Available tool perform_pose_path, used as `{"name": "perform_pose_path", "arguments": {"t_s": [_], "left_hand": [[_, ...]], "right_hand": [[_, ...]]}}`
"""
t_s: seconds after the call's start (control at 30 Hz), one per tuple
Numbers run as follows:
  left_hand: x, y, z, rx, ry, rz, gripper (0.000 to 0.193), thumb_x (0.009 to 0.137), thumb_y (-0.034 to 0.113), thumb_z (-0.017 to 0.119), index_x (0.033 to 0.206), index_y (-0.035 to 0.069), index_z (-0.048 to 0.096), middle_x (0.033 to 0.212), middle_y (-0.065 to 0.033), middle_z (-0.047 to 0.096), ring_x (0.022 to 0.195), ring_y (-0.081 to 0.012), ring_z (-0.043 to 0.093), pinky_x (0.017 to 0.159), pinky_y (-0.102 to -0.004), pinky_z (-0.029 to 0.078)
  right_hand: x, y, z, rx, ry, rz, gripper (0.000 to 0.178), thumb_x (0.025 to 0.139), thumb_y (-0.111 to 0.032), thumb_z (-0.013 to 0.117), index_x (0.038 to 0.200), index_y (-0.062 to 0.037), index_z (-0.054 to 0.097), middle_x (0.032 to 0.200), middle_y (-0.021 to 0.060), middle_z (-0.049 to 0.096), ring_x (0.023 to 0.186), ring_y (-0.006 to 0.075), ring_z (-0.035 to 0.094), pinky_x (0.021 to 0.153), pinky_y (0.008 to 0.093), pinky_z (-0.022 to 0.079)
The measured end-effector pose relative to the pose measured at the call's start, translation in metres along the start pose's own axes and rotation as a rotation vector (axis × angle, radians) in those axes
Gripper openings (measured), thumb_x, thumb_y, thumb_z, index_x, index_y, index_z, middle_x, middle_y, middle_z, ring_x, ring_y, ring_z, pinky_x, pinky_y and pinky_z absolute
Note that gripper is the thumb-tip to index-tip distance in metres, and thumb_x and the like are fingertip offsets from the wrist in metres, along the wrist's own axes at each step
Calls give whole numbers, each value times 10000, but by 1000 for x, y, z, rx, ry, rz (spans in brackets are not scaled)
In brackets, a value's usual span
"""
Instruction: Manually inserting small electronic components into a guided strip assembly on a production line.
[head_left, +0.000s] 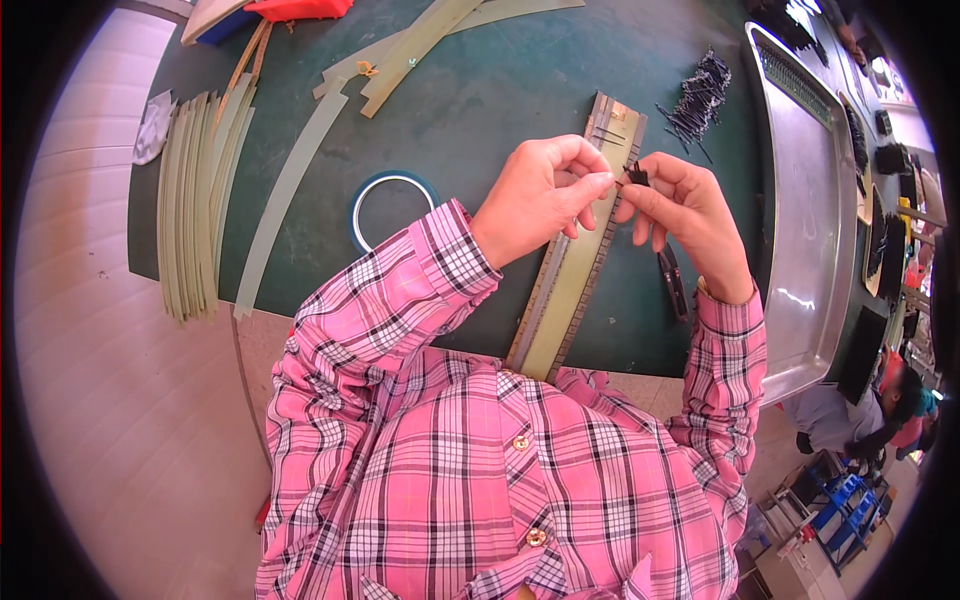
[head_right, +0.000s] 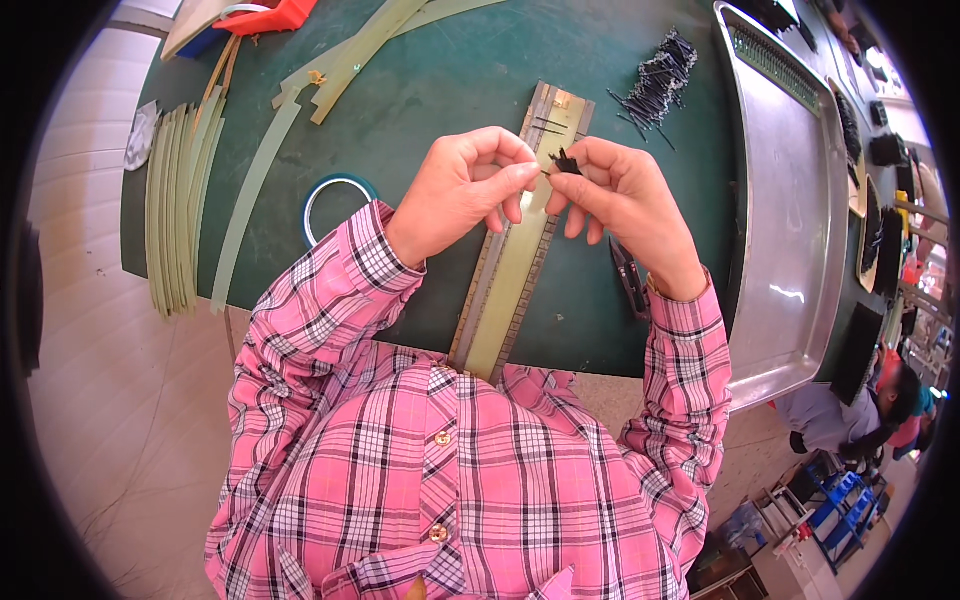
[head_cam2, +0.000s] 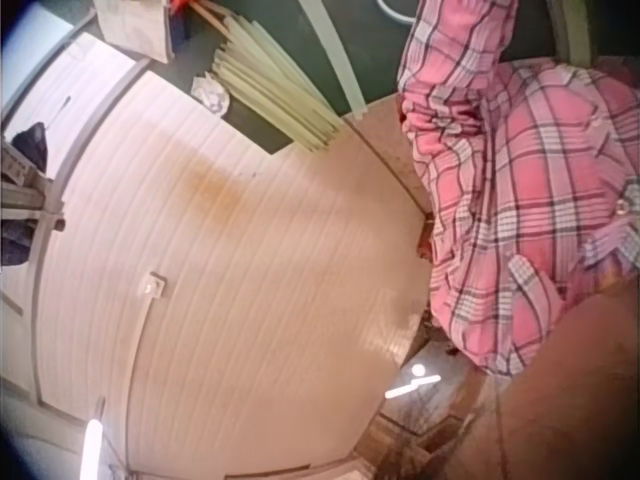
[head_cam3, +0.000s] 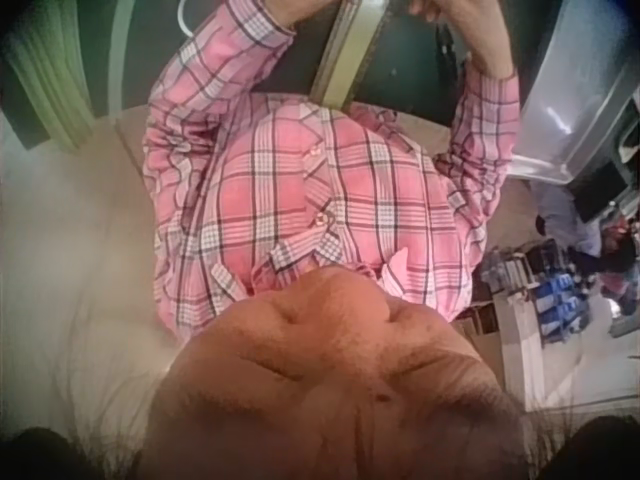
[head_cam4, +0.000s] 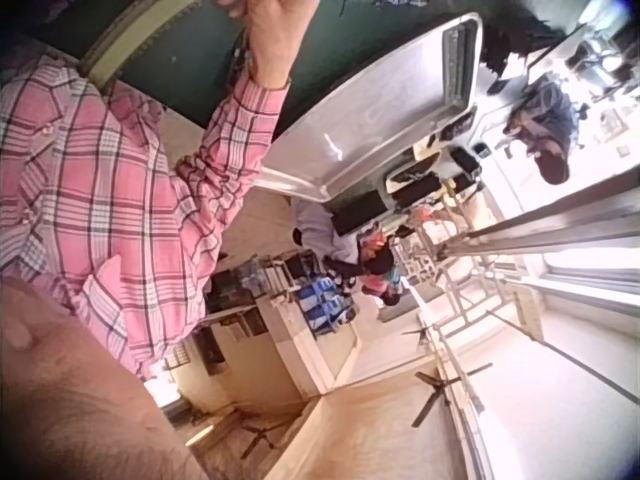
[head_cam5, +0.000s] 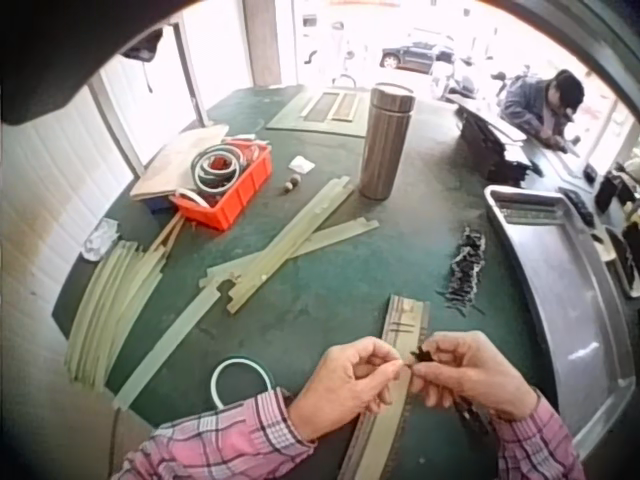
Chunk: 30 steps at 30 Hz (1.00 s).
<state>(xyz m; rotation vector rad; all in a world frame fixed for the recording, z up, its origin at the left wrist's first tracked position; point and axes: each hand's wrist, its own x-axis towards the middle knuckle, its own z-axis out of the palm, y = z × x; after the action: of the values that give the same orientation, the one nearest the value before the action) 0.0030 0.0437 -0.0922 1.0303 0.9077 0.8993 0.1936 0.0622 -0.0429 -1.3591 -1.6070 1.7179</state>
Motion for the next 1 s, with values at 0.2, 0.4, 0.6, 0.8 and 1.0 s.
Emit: {"name": "perform_pose_path", "arguments": {"t_s": [0.2,0.4,0.6,0.8,1.0], "left_hand": [[7,-3,-6,-47,93,-6,165,914,153,592,963,-4,586,783,-32,615,594,-83,591,478,-196,487],[26,-13,-13,469,287,276,115,861,90,622,919,-7,638,813,-57,630,596,-116,604,539,-241,495],[39,-21,-16,686,373,469,130,814,47,636,933,18,680,828,-72,630,621,-144,611,589,-277,494],[45,-23,-17,796,353,556,158,802,34,641,953,43,686,832,-63,617,640,-180,617,570,-285,499],[43,-23,-15,1035,326,674,220,764,14,647,977,62,671,860,-56,587,647,-210,616,559,-311,506]], "right_hand": [[15,2,2,14,58,-33,137,899,-123,591,931,9,604,718,31,647,545,51,574,427,168,395],[41,2,-2,-211,191,-18,138,872,-124,589,855,13,604,657,27,644,507,55,563,425,197,389],[55,6,-12,-238,217,-16,133,856,-116,583,828,11,606,645,28,644,505,54,563,429,210,392],[62,9,-14,-242,234,-4,132,853,-116,584,819,9,607,640,27,639,505,54,564,427,209,395],[66,13,-13,-253,233,2,136,859,-117,583,842,15,611,642,25,634,508,57,567,424,208,409]]}}
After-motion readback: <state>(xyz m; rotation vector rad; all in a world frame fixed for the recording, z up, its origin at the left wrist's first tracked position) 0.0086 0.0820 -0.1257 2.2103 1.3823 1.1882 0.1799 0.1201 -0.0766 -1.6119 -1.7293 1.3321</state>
